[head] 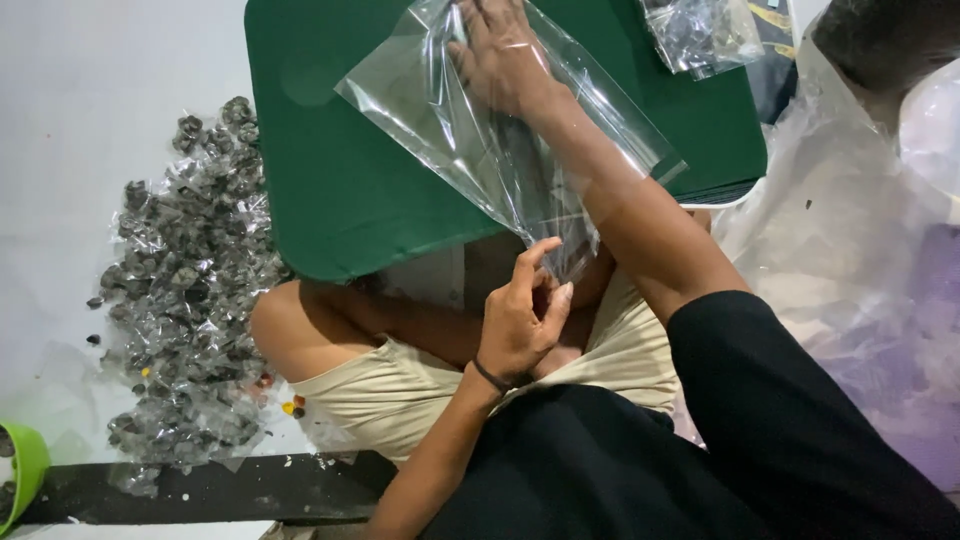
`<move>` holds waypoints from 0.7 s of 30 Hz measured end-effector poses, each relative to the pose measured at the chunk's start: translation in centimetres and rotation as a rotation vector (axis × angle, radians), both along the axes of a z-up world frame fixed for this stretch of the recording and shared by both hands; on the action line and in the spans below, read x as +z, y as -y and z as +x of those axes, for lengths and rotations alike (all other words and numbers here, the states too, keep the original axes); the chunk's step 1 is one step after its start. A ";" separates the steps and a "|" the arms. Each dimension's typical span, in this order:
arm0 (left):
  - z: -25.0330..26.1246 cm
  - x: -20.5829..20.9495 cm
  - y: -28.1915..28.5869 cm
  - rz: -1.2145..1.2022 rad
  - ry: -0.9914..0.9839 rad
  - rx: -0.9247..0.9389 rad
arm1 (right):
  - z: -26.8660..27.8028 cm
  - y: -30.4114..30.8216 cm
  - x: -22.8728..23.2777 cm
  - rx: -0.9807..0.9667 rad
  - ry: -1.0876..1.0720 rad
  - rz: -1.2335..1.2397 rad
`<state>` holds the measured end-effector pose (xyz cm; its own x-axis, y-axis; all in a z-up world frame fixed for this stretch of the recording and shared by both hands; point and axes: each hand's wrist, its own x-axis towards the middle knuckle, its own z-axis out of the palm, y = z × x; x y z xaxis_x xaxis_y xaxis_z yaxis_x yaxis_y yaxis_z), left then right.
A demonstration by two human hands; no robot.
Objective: The person places small food items into small plastic bags by hand and then puts the smaller bags into a larger plastic bag on a green surface.
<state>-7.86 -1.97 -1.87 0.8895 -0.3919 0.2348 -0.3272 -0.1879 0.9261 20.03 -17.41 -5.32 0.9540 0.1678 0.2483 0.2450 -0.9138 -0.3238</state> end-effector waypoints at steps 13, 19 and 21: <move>5.8 3.9 -2.9 0.160 0.232 0.111 | -0.3 0.5 -0.4 0.055 0.056 -0.035; 20.0 3.3 -0.2 0.155 0.630 0.204 | 0.6 1.4 -2.7 0.118 0.255 -0.028; 25.7 0.3 0.8 0.210 0.692 0.154 | 0.4 1.5 -2.5 0.123 0.294 0.019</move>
